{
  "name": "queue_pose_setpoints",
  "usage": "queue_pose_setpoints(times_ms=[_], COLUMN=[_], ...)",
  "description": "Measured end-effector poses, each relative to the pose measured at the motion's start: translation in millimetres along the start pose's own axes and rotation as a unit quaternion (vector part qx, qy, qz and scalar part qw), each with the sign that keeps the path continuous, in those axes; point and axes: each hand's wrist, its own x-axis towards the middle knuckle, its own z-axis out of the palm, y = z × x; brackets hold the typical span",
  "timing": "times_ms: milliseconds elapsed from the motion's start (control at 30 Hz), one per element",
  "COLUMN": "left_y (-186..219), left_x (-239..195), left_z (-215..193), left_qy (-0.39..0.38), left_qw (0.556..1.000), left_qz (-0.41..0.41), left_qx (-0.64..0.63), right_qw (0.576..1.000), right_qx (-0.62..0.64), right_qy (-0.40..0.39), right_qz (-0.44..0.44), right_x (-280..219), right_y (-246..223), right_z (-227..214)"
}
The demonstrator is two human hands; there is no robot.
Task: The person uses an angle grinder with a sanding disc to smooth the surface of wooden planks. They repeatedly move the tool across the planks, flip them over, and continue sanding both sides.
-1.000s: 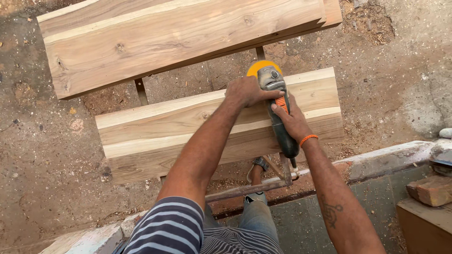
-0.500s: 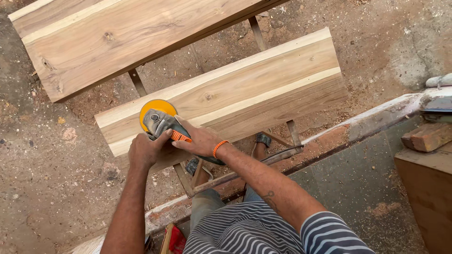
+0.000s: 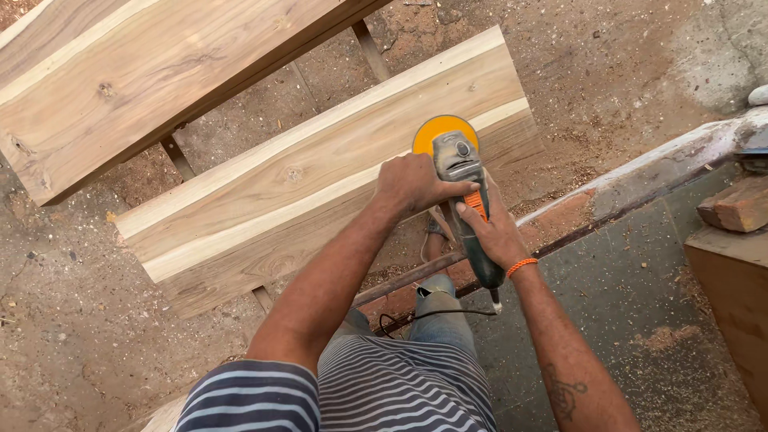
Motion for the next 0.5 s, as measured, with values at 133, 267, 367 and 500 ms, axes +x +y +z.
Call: queue_pose_setpoints(times_ms=[133, 267, 367, 500], left_y=[68.5, 91.1, 64.4, -6.2], left_x=[59.5, 66.7, 34.3, -42.1], left_z=[18.6, 32.8, 38.8, 39.1], left_qy=[0.021, 0.002, 0.000, -0.005], left_qw=[0.996, 0.996, 0.997, 0.998], left_qz=[0.079, 0.090, 0.077, 0.021], left_qx=[0.030, 0.023, 0.002, -0.052], right_qw=[0.986, 0.982, 0.993, 0.996], right_qx=[0.087, 0.123, 0.079, 0.049], right_qy=[0.037, 0.043, 0.031, -0.016], right_qz=[0.136, 0.137, 0.078, 0.073], right_x=[4.0, -6.9, -25.7, -52.3], right_y=[32.5, 44.8, 49.3, 21.6], right_z=[-58.8, -79.7, -50.3, 23.3])
